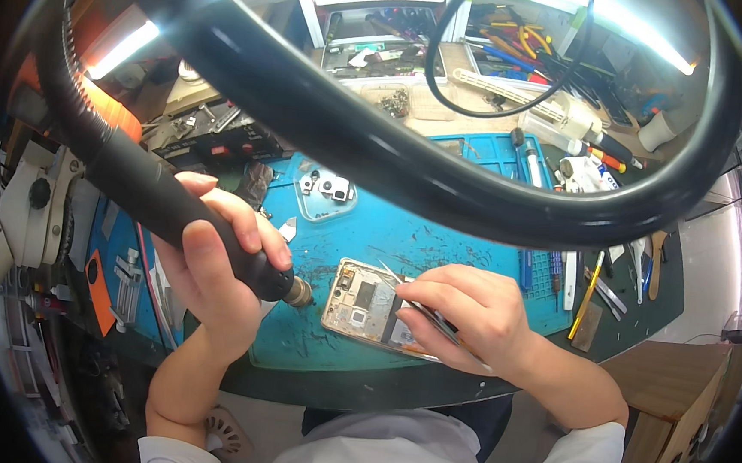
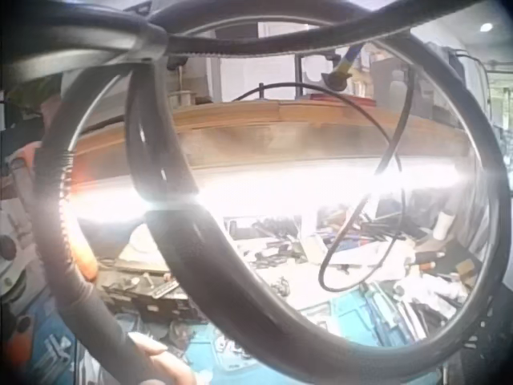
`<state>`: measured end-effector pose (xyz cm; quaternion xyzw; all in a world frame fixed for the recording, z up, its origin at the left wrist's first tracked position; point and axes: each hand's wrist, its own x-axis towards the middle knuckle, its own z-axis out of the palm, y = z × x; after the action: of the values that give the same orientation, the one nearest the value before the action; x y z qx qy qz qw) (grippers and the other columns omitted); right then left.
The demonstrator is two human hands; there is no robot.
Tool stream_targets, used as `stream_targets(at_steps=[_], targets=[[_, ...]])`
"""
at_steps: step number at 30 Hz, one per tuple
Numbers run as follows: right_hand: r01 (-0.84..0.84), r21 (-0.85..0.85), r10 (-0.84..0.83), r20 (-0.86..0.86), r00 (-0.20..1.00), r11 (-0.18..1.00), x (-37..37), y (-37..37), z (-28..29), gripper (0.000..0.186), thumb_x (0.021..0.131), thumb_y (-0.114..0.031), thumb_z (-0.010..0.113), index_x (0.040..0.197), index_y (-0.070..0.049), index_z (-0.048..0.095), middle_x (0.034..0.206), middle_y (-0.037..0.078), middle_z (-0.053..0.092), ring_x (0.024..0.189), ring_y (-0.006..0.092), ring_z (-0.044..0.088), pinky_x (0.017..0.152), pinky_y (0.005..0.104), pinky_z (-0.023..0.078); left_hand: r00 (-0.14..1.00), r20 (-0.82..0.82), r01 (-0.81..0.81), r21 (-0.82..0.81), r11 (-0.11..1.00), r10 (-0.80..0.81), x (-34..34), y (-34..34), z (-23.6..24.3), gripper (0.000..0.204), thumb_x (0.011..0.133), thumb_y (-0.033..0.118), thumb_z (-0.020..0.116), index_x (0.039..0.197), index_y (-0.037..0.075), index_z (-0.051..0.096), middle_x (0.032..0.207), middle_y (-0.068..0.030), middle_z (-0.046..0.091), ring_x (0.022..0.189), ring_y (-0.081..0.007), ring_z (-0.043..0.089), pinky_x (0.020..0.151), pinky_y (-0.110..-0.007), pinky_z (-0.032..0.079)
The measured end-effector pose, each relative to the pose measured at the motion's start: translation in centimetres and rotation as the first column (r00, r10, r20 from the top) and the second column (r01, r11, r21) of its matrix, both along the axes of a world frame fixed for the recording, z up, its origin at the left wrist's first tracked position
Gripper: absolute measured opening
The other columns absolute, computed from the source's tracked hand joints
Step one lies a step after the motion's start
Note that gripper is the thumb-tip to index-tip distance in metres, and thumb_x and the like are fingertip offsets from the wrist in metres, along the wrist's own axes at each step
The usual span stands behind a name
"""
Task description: The person disassembles a smartphone, removes the back cover and internal components, and uses a hot air gun and tweezers to desolder a small chip from the motherboard. The removed chip is placed on the workbench.
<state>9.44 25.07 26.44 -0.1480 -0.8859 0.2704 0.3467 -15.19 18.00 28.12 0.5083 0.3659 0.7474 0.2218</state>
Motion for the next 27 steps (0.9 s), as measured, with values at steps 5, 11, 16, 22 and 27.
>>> stream_targets(at_steps=[5, 11, 16, 22, 27], targets=[[-0.013, -0.004, 0.013, 0.044, 0.999, 1.0, 0.0, -0.3, 0.3, 0.026, 0.081, -0.003, 0.082, 0.106, 0.0, 0.074, 0.093, 0.013, 0.074, 0.076, 0.0252, 0.073, 0.061, 0.0322, 0.057, 0.993, -0.113, -0.03, 0.037, 0.999, 0.034, 0.3, -0.1, -0.2, 0.048, 0.108, 0.03, 0.058, 0.133, -0.005, 0.036, 0.08, -0.0097, 0.059, 0.059, -0.0155, 0.061, 0.055, -0.03, 0.054], [-0.023, -0.018, 0.024, 0.051, 0.998, 1.0, 0.0, -0.1, -0.5, 0.03, 0.08, -0.005, 0.084, 0.108, -0.001, 0.074, 0.099, 0.013, 0.074, 0.077, 0.0264, 0.072, 0.063, 0.0327, 0.058, 0.994, 0.091, -0.045, -0.083, 0.996, 0.052, -0.5, -0.4, -0.7, 0.06, 0.107, 0.04, 0.058, 0.136, -0.008, 0.035, 0.081, -0.0107, 0.059, 0.058, -0.016, 0.06, 0.054, -0.031, 0.055], [-0.045, 0.014, 0.044, 0.059, 0.997, 0.999, -0.6, -0.4, 0.6, 0.031, 0.075, 0.001, 0.079, 0.106, -0.002, 0.075, 0.097, 0.013, 0.074, 0.076, 0.024, 0.072, 0.063, 0.0314, 0.059, 0.987, -0.043, -0.157, -0.094, 0.983, 0.153, -0.8, -0.2, 1.7, 0.07, 0.107, 0.051, 0.056, 0.139, -0.007, 0.033, 0.082, -0.0101, 0.058, 0.057, -0.0172, 0.06, 0.056, -0.032, 0.055], [-0.131, -0.043, 0.134, 0.079, 0.988, 0.991, -1.3, 0.3, 0.9, 0.033, 0.073, 0.004, 0.079, 0.105, -0.003, 0.076, 0.097, 0.011, 0.075, 0.075, 0.023, 0.073, 0.063, 0.031, 0.059, 0.986, 0.069, -0.147, -0.033, 0.989, 0.149, -0.6, 0.8, 0.9, 0.069, 0.109, 0.053, 0.049, 0.142, -0.004, 0.029, 0.084, -0.0104, 0.056, 0.06, -0.0199, 0.062, 0.059, -0.035, 0.057], [-0.105, -0.069, 0.109, 0.058, 0.992, 0.992, -1.7, 0.3, -0.2, 0.033, 0.075, 0.005, 0.08, 0.106, -0.002, 0.076, 0.098, 0.011, 0.075, 0.078, 0.0236, 0.073, 0.064, 0.0319, 0.059, 0.988, 0.044, -0.143, -0.057, 0.988, 0.145, 0.1, 1.1, 0.4, 0.073, 0.107, 0.057, 0.049, 0.143, -0.003, 0.027, 0.086, -0.0117, 0.055, 0.062, -0.0207, 0.063, 0.061, -0.037, 0.058]])
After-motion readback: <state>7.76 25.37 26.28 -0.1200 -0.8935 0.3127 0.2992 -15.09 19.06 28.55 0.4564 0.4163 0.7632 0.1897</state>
